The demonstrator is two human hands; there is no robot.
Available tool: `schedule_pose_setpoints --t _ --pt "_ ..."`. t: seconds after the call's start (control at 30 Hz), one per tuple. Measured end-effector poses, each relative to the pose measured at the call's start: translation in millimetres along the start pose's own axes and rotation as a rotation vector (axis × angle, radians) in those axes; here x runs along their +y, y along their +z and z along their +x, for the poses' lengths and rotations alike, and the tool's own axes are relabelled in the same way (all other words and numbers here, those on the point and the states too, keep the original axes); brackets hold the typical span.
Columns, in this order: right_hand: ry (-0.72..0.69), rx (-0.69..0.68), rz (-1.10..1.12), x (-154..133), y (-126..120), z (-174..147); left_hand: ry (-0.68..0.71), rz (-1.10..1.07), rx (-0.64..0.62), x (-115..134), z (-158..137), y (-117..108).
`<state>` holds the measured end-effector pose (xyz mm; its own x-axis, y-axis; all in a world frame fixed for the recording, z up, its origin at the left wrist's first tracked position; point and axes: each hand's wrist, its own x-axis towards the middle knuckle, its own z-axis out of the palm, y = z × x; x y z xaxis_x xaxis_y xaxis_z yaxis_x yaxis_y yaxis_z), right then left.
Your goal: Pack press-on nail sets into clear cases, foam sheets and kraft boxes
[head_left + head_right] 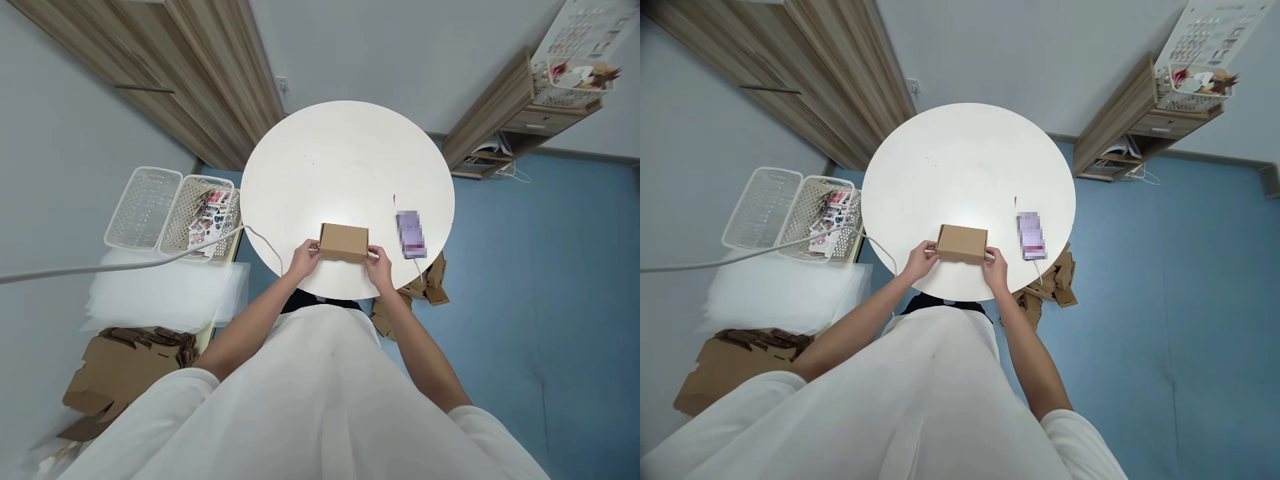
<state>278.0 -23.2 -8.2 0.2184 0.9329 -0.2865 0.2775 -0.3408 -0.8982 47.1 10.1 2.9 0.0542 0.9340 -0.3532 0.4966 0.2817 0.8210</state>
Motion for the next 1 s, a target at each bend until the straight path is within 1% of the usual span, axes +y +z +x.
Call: schedule_pose_setpoints --t 0.1,0.23,0.33,0.4,0.53,0.67,0.77,0.87,1.0 --pt "-0.026 0.015 -0.021 15.6 9.4 -15.8 0.008 0.120 0.035 -8.6 -16.6 8.4" --pt "-0.031 0.056 -0.128 31.9 19.6 -37.3 0.004 0.334 -0.004 -19.1 -31.3 9.8" --pt "-0.013 0.076 -0.182 37.4 25.5 -50.4 -0.003 0.379 -0.015 -25.5 -33.8 8.1" --pt "0.036 0.076 -0.171 35.9 27.8 -55.5 -0.011 0.328 -0.017 -27.2 -30.3 7.1" --pt "0.201 0.071 -0.063 22.0 29.1 -56.5 -0.071 0.172 -0.050 -24.6 -16.0 6.2" --pt "0.357 0.147 0.081 6.0 31.4 -51.7 -0.172 -0.036 -0.084 -23.2 -3.3 7.2" --pt "0.471 0.194 0.190 1.5 34.7 -48.6 -0.263 -0.191 -0.127 -26.7 1.4 8.4" --pt "0.491 0.245 0.248 3.9 38.2 -47.2 -0.280 -0.280 -0.150 -31.3 3.1 8.5" --pt "0.438 0.296 0.286 11.1 42.5 -52.2 -0.221 -0.220 -0.154 -35.0 1.6 7.2"
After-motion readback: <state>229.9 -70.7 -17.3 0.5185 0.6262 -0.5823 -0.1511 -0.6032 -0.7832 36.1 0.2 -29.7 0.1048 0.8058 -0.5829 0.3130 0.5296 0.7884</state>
